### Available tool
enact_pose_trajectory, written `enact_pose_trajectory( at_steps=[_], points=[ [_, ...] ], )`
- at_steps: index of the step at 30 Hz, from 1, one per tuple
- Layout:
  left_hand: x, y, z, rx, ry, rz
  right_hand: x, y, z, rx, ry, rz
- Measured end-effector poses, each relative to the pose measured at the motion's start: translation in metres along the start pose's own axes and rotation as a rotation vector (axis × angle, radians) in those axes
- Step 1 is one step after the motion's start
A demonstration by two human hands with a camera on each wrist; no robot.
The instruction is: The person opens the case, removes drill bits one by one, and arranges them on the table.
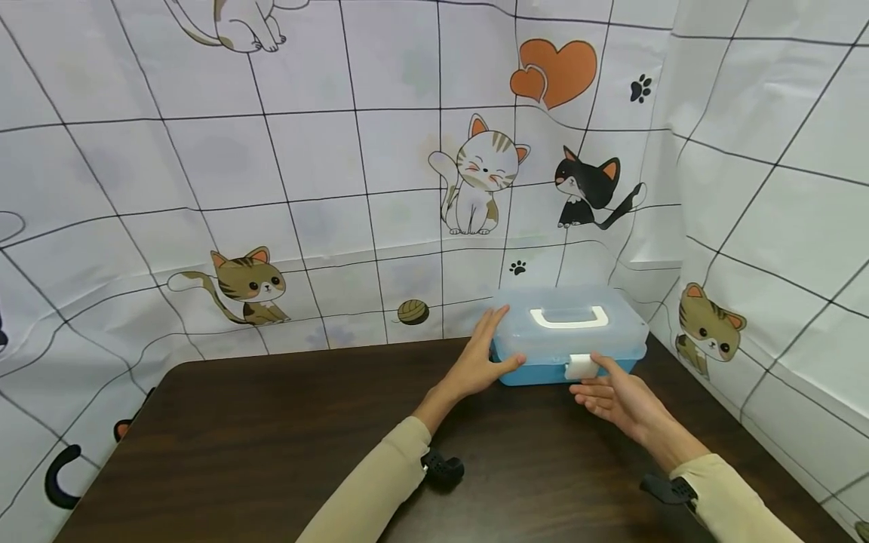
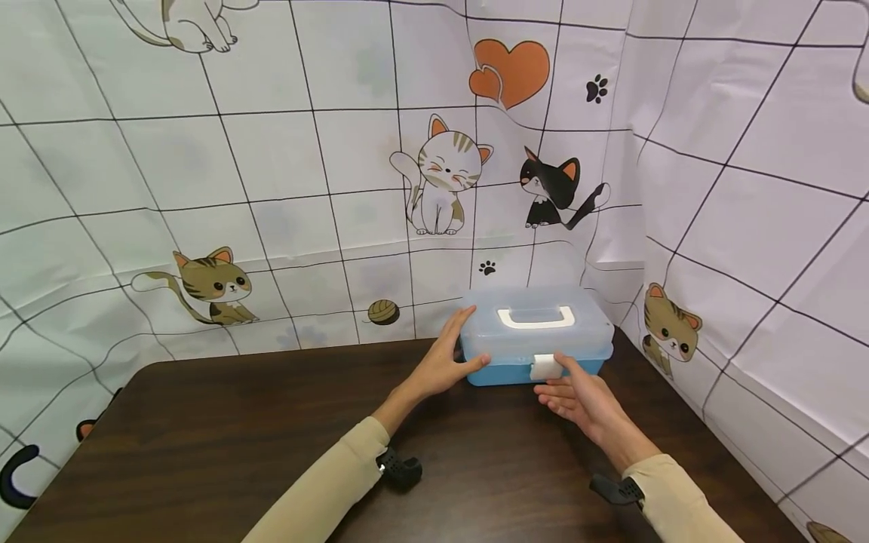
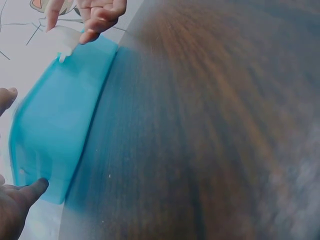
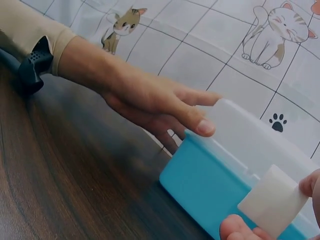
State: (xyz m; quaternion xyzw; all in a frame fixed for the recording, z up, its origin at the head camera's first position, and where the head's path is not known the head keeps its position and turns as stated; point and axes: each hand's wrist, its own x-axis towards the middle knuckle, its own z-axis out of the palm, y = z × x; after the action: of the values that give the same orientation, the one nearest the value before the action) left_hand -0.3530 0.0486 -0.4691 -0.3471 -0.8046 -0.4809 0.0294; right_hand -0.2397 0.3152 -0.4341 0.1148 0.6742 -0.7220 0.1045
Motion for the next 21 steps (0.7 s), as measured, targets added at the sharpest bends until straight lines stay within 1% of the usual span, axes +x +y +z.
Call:
enact_pose_trajectory(
  at_steps=[6, 8, 15, 18, 21],
  points=[
    [0.001, -0.002, 0.000, 0.001, -0.001, 0.007, 0.002, 0.000, -0.003, 0.006, -0.018, -0.012],
    [0.000, -0.003, 0.001, 0.000, -0.003, 0.004, 0.002, 0.003, -0.005, 0.017, -0.024, -0.019],
    [0.000, -0.003, 0.001, 0.004, -0.012, 0.005, 0.001, 0.011, -0.013, 0.020, -0.102, -0.072],
    [0.000, -0.002, 0.001, 0.005, -0.008, 0.001, 0.001, 0.013, -0.015, 0.011, -0.108, -0.089],
    [0.001, -0.002, 0.000, -0.009, -0.007, 0.003, 0.000, 0.014, -0.017, -0.009, -0.097, -0.115]
  ],
)
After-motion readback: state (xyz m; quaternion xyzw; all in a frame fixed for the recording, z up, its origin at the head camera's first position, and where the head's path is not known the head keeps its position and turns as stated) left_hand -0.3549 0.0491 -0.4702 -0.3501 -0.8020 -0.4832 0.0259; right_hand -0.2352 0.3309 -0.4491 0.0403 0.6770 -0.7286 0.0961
